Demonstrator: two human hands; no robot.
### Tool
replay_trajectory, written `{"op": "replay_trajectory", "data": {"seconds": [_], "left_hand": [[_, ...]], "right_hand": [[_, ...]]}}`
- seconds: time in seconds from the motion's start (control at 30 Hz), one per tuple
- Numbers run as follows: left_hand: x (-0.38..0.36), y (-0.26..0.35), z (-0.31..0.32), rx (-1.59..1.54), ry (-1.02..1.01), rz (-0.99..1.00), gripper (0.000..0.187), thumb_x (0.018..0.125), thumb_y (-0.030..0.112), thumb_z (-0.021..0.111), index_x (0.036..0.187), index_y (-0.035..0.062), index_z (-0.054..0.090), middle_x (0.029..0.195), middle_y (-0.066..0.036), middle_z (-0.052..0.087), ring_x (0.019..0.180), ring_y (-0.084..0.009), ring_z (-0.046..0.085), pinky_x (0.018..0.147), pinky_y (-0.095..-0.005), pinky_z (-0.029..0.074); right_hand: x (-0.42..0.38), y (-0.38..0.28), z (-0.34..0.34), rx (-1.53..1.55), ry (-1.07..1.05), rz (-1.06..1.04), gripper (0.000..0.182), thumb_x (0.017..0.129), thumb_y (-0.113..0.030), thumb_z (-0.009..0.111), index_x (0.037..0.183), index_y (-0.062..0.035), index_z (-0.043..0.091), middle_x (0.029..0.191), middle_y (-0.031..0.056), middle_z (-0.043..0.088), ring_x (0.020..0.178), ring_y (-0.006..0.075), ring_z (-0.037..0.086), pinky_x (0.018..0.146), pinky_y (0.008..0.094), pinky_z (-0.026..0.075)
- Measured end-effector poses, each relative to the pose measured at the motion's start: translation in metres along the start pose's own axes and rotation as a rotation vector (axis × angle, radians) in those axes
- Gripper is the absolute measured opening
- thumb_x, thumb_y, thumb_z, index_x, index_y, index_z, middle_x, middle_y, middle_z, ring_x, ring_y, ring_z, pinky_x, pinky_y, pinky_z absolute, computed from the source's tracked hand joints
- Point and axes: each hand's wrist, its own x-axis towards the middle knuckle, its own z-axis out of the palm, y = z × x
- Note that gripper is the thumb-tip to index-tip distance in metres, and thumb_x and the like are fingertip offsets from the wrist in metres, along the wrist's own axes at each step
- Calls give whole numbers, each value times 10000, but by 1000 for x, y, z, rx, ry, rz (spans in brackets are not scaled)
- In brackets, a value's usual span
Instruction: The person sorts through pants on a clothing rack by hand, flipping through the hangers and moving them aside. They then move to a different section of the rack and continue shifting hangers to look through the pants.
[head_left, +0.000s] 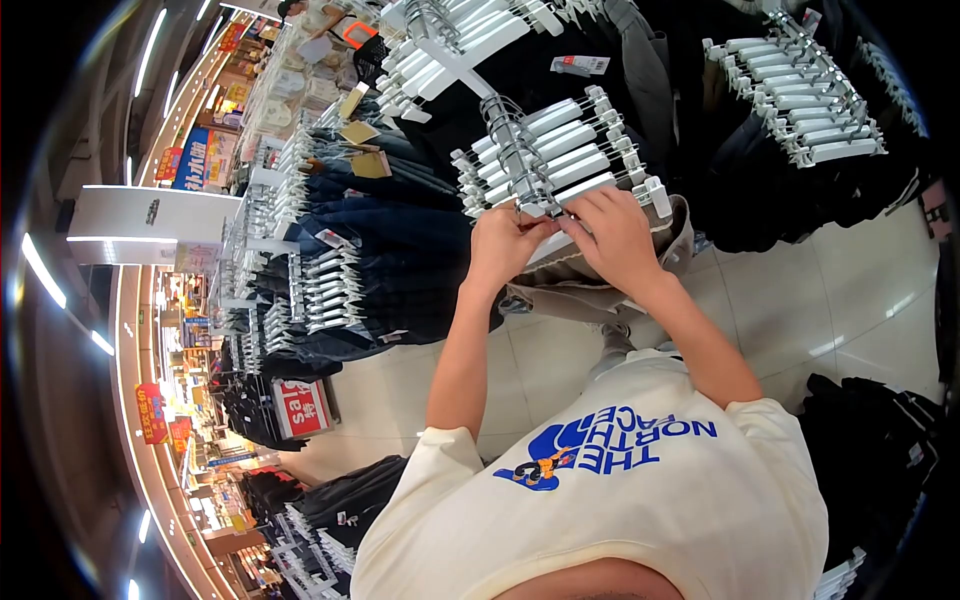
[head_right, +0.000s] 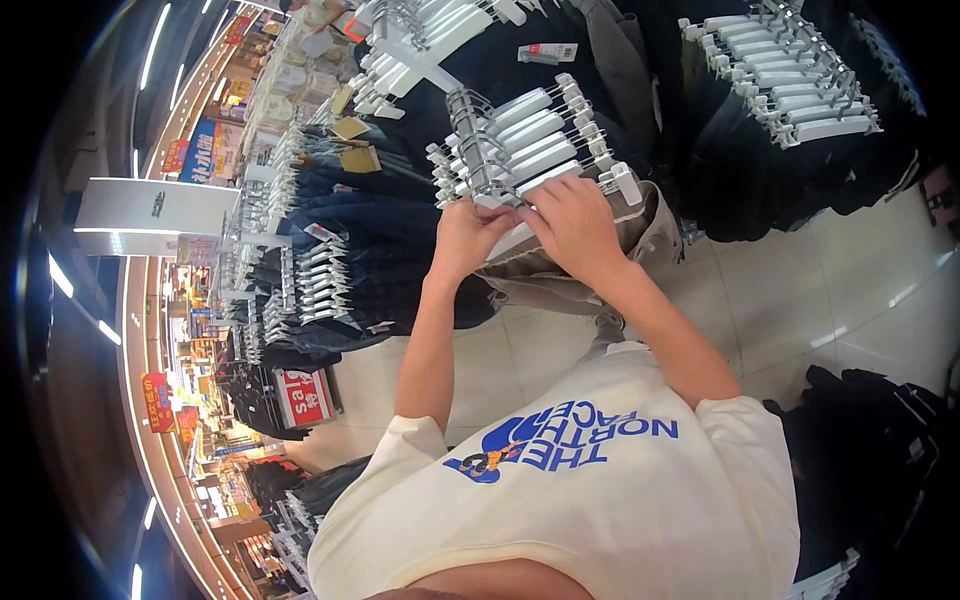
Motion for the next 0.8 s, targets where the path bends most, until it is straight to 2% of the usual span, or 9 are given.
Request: {"op": "replay_trajectory", "data": {"seconds": [0.07, 0.17, 0.23, 0.37, 0.43, 0.53, 0.67, 0.73, 0.8], "left_hand": [[0, 1, 0, -26, -15, -37, 237, 870, 284, 903, 972, 71, 885, 785, -154, 758, 671, -327, 719, 643, -414, 541], [0, 0, 4, -30, 10, -30, 305, 866, 321, 912, 923, 26, 862, 729, -163, 740, 629, -327, 704, 632, -417, 540], [0, 3, 5, -80, 113, 12, 369, 857, 340, 926, 849, -10, 810, 701, -177, 730, 618, -336, 700, 631, -424, 541], [5, -6, 9, -69, 135, -22, 404, 844, 350, 940, 813, -13, 766, 683, -188, 721, 618, -346, 703, 626, -427, 542], [8, -7, 11, 42, 198, 26, 391, 819, 335, 953, 781, -9, 770, 686, -163, 713, 626, -363, 697, 622, -439, 533], [7, 3, 5, 94, 194, 8, 383, 805, 308, 959, 878, -29, 792, 785, -160, 795, 703, -299, 772, 684, -416, 579], [6, 1, 7, 191, 248, 62, 378, 798, 316, 967, 857, -23, 810, 773, -152, 782, 680, -291, 746, 666, -418, 559], [7, -5, 14, 66, 366, 172, 434, 757, 323, 974, 673, -24, 728, 701, -132, 677, 662, -381, 644, 622, -466, 501], [7, -9, 16, 53, 318, 120, 446, 760, 329, 977, 681, -31, 726, 690, -138, 675, 641, -372, 642, 613, -460, 499]], "right_hand": [[2, 1, 3, -3, 16, 2, 157, 973, -227, 751, 1028, -80, 747, 989, 55, 715, 1013, 292, 657, 868, 451, 492], [4, -3, 1, 16, 29, 12, 116, 979, -204, 736, 1002, -90, 740, 986, 47, 708, 1003, 290, 657, 861, 440, 493], [2, -10, 2, 25, 6, 36, 109, 980, -199, 736, 998, -91, 737, 984, 45, 707, 990, 289, 656, 860, 437, 494], [0, -17, 3, 45, 20, 63, 102, 984, -167, 751, 1022, -73, 744, 956, 62, 702, 936, 304, 661, 832, 428, 500], [-2, -15, 3, 60, 10, 75, 111, 984, -168, 754, 1023, -65, 744, 953, 66, 704, 930, 310, 664, 824, 434, 507], [-6, -10, 5, 107, 2, 97, 128, 988, -171, 758, 1028, -50, 744, 952, 76, 711, 917, 323, 674, 807, 446, 522], [-5, -4, 5, 123, -29, 105, 150, 994, -178, 765, 1045, -37, 752, 960, 91, 731, 912, 335, 694, 793, 449, 540], [-5, -1, 6, 136, -25, 102, 157, 993, -186, 770, 1046, -39, 756, 958, 93, 735, 915, 335, 696, 796, 446, 542], [-4, 3, 5, 147, -23, 96, 164, 991, -194, 774, 1048, -41, 761, 957, 94, 739, 919, 336, 699, 800, 443, 543]]}}
